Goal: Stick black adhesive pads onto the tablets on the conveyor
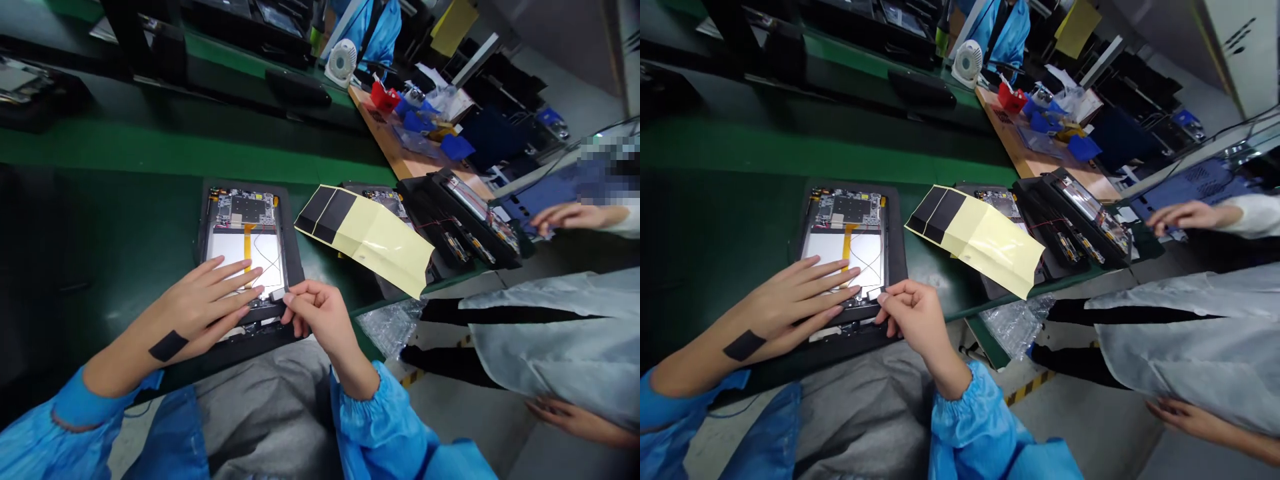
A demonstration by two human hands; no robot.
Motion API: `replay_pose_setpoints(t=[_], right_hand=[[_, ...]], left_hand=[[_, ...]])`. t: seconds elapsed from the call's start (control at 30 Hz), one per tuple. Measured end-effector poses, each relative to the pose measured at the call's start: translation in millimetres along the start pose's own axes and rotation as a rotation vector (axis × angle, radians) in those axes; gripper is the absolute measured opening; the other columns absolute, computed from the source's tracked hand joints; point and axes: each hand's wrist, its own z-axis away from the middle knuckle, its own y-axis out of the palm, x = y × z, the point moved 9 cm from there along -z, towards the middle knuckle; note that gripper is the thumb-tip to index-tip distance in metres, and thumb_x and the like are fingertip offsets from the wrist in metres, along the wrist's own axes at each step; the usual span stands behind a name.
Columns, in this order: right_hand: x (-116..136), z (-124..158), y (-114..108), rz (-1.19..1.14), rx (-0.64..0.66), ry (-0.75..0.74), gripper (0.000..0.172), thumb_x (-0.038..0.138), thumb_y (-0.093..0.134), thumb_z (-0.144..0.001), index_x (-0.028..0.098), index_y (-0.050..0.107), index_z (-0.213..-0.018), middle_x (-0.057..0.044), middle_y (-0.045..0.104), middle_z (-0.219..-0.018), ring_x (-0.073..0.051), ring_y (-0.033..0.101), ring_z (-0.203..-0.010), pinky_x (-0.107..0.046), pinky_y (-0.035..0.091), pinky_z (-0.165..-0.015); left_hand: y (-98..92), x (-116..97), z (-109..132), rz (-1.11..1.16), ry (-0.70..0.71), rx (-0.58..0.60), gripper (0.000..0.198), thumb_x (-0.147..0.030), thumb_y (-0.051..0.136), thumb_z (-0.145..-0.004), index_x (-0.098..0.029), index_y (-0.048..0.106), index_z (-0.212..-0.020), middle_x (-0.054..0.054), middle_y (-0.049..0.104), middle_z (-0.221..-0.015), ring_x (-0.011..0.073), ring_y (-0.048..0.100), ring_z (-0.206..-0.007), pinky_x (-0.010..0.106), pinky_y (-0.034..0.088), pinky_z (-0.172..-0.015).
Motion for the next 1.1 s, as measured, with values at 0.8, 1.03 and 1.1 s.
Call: replay_pose_setpoints(t=[0.8,1.03,1.1], right_hand=[[33,-9,11,0.825,0.097,-0.054,0.039,0.028,0.081,-0.089,0.022,0.051,-0.065,0.008,0.049,-0.06,-0.011,0.042,-0.058,-0.024,0.03,-0.057],[33,-13,17,0.871,0.18,-0.043,0.037,0.027,0.079,-0.094,0.021,0.054,-0.067,0.007,0.051,-0.062,-0.01,0.044,-0.059,-0.025,0.029,-0.058],[36,-14,17,0.934,0.175,-0.039,0.039,0.025,0.08,-0.094,0.021,0.054,-0.066,0.008,0.05,-0.06,-0.01,0.044,-0.058,-0.026,0.027,-0.058]], left_hand=[[7.6,-3,3,0.081,-0.013,-0.096,0.049,-0.02,0.056,-0.108,-0.029,0.063,-0.156,0.003,0.063,-0.164,0.0283,0.058,-0.154,0.054,0.036,-0.137],[5.1,-5,2,0.06,0.012,-0.13,0.046,-0.018,0.056,-0.107,-0.026,0.067,-0.151,0.004,0.066,-0.161,0.0272,0.057,-0.155,0.05,0.035,-0.136],[4.6,-5,0,0.037,0.018,-0.135,0.043,-0.019,0.055,-0.107,-0.026,0.069,-0.147,0.004,0.066,-0.16,0.0269,0.057,-0.155,0.049,0.036,-0.135]])
